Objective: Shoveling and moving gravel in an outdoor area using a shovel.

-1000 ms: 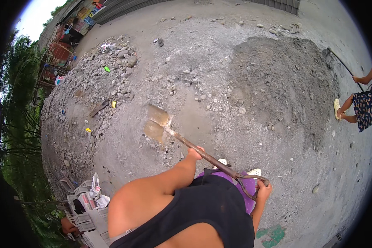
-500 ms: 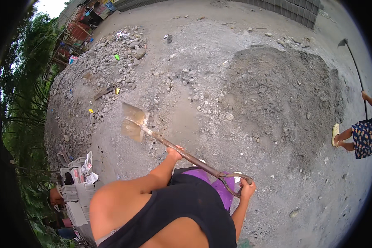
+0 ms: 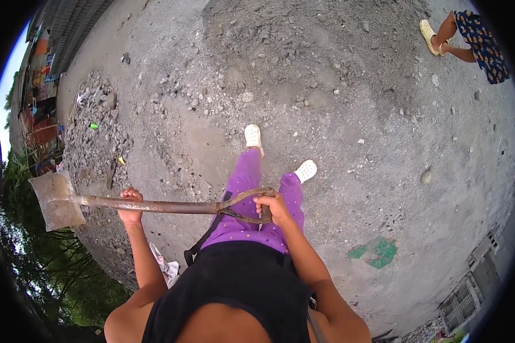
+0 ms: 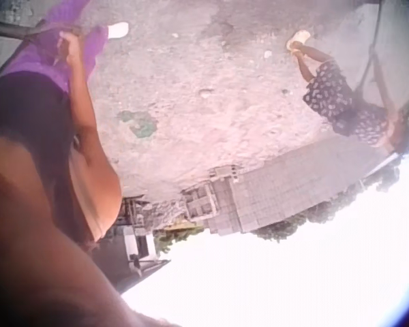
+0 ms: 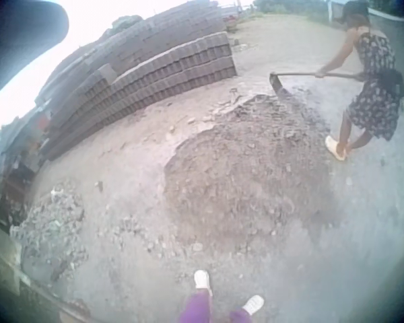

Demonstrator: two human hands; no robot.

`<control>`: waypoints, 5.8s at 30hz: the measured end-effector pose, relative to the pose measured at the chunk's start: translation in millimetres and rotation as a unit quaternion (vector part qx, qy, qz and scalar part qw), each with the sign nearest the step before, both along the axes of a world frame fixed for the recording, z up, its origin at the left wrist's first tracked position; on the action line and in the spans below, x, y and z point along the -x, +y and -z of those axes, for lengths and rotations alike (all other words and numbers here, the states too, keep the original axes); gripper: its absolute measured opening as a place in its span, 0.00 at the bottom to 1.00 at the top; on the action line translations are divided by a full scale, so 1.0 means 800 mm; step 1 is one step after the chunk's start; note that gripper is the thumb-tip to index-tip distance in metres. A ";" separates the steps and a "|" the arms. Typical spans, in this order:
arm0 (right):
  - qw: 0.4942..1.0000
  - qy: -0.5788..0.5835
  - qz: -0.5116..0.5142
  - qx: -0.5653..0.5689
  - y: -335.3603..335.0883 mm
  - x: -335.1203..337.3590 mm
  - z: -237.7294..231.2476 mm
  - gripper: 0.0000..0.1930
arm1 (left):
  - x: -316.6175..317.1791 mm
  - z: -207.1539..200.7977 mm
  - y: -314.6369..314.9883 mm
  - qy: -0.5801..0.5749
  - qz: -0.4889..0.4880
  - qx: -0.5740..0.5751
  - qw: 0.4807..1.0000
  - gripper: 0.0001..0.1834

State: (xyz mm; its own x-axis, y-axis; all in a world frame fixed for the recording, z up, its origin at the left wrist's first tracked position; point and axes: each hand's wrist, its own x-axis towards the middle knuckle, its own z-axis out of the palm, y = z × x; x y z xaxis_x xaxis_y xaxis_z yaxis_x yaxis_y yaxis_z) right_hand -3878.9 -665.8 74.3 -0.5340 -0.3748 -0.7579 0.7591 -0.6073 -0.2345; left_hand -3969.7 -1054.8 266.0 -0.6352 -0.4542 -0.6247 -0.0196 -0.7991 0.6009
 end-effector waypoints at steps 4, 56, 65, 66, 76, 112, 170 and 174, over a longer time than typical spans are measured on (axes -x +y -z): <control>0.994 -0.028 0.074 -0.075 0.012 -0.023 0.032 0.03 | 0.040 0.140 -0.031 0.035 0.142 -0.187 0.972 0.10; 0.683 -0.479 0.414 -0.365 -0.046 -0.347 0.159 0.09 | 0.028 0.673 0.300 -0.428 0.391 -0.032 0.814 0.24; 0.689 -0.435 0.381 -0.438 0.037 -0.495 0.146 0.07 | -0.100 0.603 0.363 -0.450 0.342 0.013 0.825 0.25; 0.677 -0.428 0.373 -0.469 0.036 -0.506 0.143 0.07 | -0.109 0.591 0.377 -0.461 0.380 0.044 0.801 0.31; 0.625 -0.611 0.393 -0.287 -0.119 -0.658 0.061 0.07 | -0.254 0.519 0.457 -0.487 0.527 0.010 0.697 0.27; 0.783 -0.307 0.468 -0.270 -0.038 -0.476 -0.014 0.06 | -0.064 0.540 0.395 -0.320 0.475 -0.424 0.701 0.13; 0.641 -0.578 0.503 -0.041 -0.474 -0.474 0.142 0.06 | -0.097 0.535 0.289 -0.373 0.639 0.125 0.661 0.21; 0.714 -0.484 0.460 0.212 -0.529 -0.492 0.141 0.08 | -0.195 0.519 0.352 -0.375 0.693 0.131 0.602 0.35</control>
